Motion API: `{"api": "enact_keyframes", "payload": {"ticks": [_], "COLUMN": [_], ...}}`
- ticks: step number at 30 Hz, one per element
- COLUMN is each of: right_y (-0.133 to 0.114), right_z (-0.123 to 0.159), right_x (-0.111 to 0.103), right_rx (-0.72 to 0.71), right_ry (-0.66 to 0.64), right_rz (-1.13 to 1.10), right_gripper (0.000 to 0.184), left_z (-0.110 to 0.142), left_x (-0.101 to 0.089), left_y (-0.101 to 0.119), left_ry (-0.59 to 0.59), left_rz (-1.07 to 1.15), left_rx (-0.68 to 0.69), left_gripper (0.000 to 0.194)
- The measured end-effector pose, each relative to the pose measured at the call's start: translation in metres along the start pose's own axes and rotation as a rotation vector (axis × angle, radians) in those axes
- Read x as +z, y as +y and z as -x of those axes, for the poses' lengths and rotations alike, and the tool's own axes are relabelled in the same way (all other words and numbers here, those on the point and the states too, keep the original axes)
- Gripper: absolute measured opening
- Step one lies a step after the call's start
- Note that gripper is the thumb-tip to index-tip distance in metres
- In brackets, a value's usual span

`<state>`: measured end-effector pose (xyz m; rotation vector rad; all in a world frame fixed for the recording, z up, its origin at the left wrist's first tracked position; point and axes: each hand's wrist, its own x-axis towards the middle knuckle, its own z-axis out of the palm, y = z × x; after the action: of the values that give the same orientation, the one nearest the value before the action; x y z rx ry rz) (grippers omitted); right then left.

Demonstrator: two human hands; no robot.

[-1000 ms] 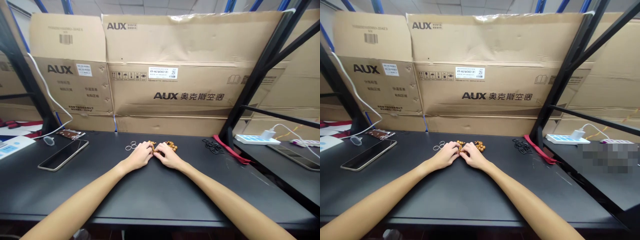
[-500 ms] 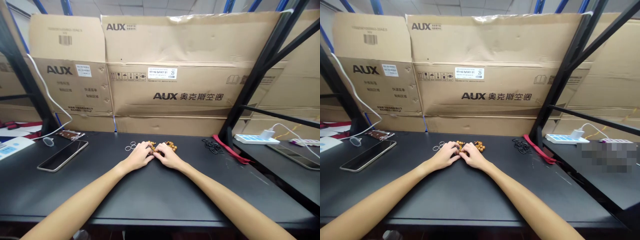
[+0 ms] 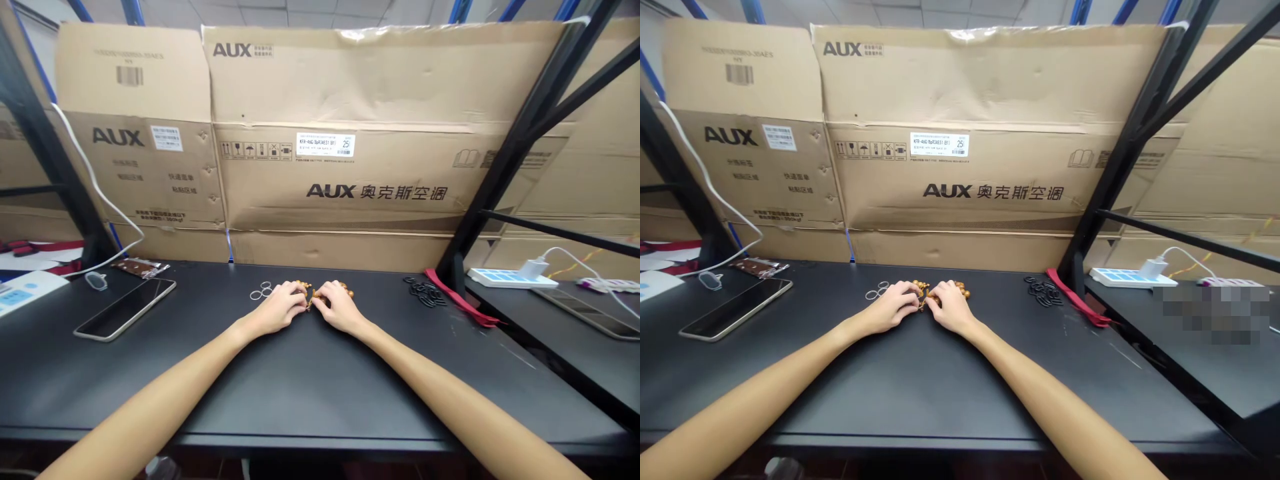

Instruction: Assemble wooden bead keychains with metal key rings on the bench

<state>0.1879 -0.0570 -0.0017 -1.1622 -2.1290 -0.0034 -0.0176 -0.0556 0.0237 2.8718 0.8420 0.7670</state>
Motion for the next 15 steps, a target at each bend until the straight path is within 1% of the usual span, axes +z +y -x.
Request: {"api": "enact_keyframes", "payload": {"ticks": [5,10,13,15], "right_y": [-0.009,-0.016,-0.012,-0.006], "right_z": [0.000,0.000,0.000,-0.001], "right_x": [-0.005,-0.005,-0.003,-0.002], "right_rx": [-0.084,-0.145,-0.113,-0.040], "right_ry": [-0.053,-0.084,-0.063,-0.016], "right_rz": [-0.107,-0.174,-0.135,-0.065], "right_gripper": [0.014,0.015,0.013,0.014], "left_z": [0.002,0.001,0.000,0.000], "left_x": [0.001,0.003,0.004,0.003], "left_y": [0.001,0.002,0.000,-0.001], "left_ry": [0.002,0.019,0.028,0.029], "left_rz": [-0.019,-0.096,-0.069,-0.024], "left_rx": [-0.049,-0.038,-0.049,-0.044], "left_gripper": [0.014,0.018,0.018,0.017]}}
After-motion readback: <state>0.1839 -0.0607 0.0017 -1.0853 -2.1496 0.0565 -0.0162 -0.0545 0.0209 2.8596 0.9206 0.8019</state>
